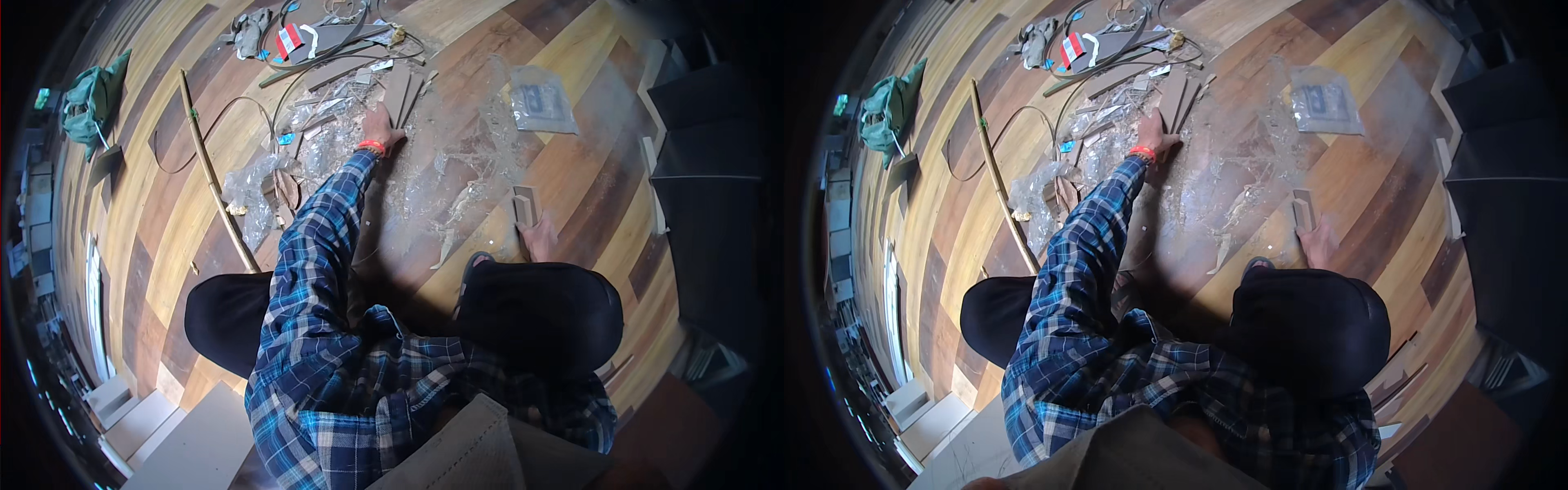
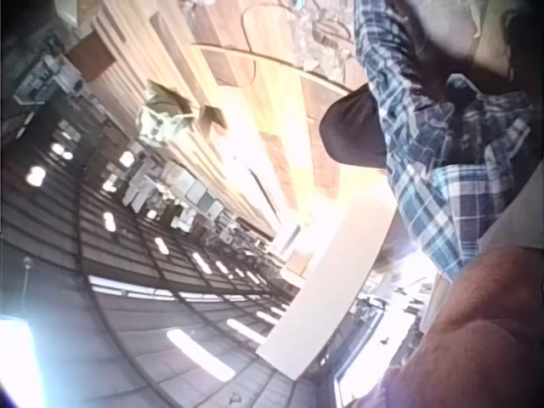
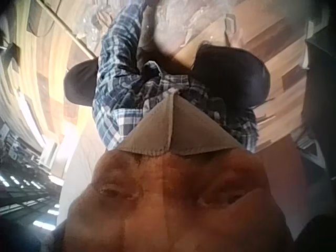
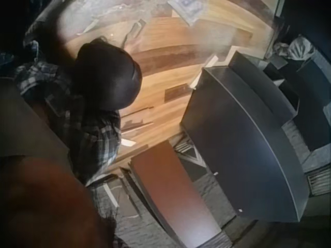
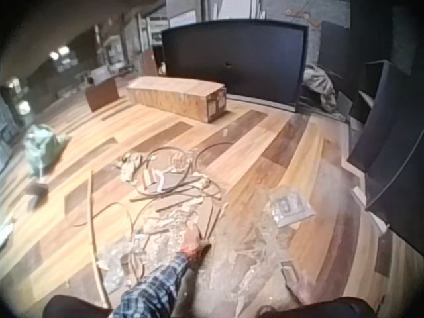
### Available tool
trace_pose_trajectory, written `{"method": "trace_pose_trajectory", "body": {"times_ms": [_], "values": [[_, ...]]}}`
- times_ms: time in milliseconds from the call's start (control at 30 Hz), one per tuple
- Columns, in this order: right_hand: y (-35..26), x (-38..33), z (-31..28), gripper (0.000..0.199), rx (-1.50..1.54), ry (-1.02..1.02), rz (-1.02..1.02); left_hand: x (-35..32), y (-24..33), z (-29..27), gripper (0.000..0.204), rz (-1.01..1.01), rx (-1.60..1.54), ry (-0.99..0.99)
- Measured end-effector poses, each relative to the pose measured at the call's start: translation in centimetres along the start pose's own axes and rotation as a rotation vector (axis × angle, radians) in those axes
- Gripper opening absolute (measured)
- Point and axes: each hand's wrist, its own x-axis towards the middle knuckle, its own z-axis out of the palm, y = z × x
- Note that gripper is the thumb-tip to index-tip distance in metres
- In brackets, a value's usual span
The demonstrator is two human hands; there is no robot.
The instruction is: The recorder is picking up cardboard debris and sweeping a workshop floor into a trash bag.
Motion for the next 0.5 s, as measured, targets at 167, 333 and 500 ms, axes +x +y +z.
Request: {"method": "trace_pose_trajectory", "body": {"times_ms": [167, 333, 500], "values": [[2.1, 0.7, 0.4, 0.058, 0.051, 0.019, 0.065, 0.6, 2.1, -2.3, 0.055, -0.127, -0.883, -0.431], [1.5, 0.8, 1.1, 0.057, 0.027, 0.008, 0.066, -2.5, 3.8, -1.2, 0.029, -0.302, -1.325, -0.512], [4.8, 1.0, 0.8, 0.055, 0.038, 0.136, 0.083, -4.0, 9.7, 0.2, 0.032, -0.398, -1.526, -0.699]]}}
